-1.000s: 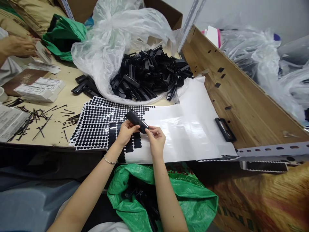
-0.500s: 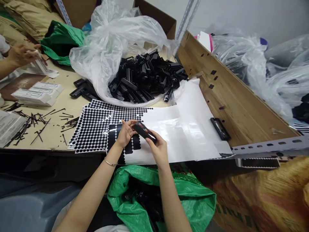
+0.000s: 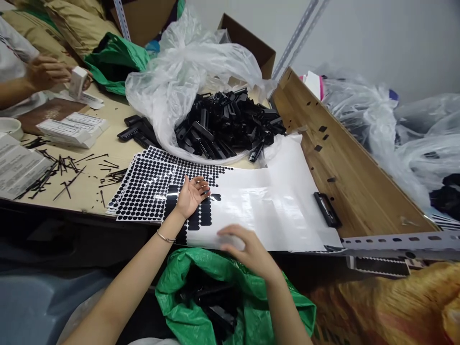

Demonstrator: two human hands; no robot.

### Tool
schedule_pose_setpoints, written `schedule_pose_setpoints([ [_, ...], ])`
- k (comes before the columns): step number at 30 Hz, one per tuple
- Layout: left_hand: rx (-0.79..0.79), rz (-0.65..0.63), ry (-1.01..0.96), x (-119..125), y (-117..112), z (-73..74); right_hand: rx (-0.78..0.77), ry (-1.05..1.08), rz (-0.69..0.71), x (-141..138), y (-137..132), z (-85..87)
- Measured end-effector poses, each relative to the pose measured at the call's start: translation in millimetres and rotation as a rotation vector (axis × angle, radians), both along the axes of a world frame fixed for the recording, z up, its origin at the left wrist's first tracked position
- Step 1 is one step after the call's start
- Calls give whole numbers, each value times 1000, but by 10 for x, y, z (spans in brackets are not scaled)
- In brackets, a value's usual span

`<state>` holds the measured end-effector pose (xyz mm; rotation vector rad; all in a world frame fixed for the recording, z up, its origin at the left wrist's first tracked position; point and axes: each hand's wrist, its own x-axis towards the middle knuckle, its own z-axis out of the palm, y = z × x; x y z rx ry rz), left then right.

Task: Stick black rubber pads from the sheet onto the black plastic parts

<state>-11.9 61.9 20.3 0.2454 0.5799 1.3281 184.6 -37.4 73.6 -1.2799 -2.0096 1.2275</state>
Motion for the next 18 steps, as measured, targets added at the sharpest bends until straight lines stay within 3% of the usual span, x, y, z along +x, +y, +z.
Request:
schedule_pose_setpoints([
  [3,-1,-1,-11,14,7,-25,251,77,-188,-316,789,-24],
  [5,-4,-4,-1,28,11,-49,372,-22,-287,-582,1337,-59],
  [7,-2,4,-4,42,17,-74,362,-152,-325,-818,1785,-91],
  [9,-9,4,-15,54,23,-94,321,-180,-349,-972,2051,-112],
  [12,4,13,-26,69,30,-108,326,-138,-415,-1016,2058,-136],
  [15,50,28,-16,83,34,-113,349,108,-521,-890,1744,-174],
  [18,83,43,-2,85,34,-121,143,411,-453,-736,1383,-206],
])
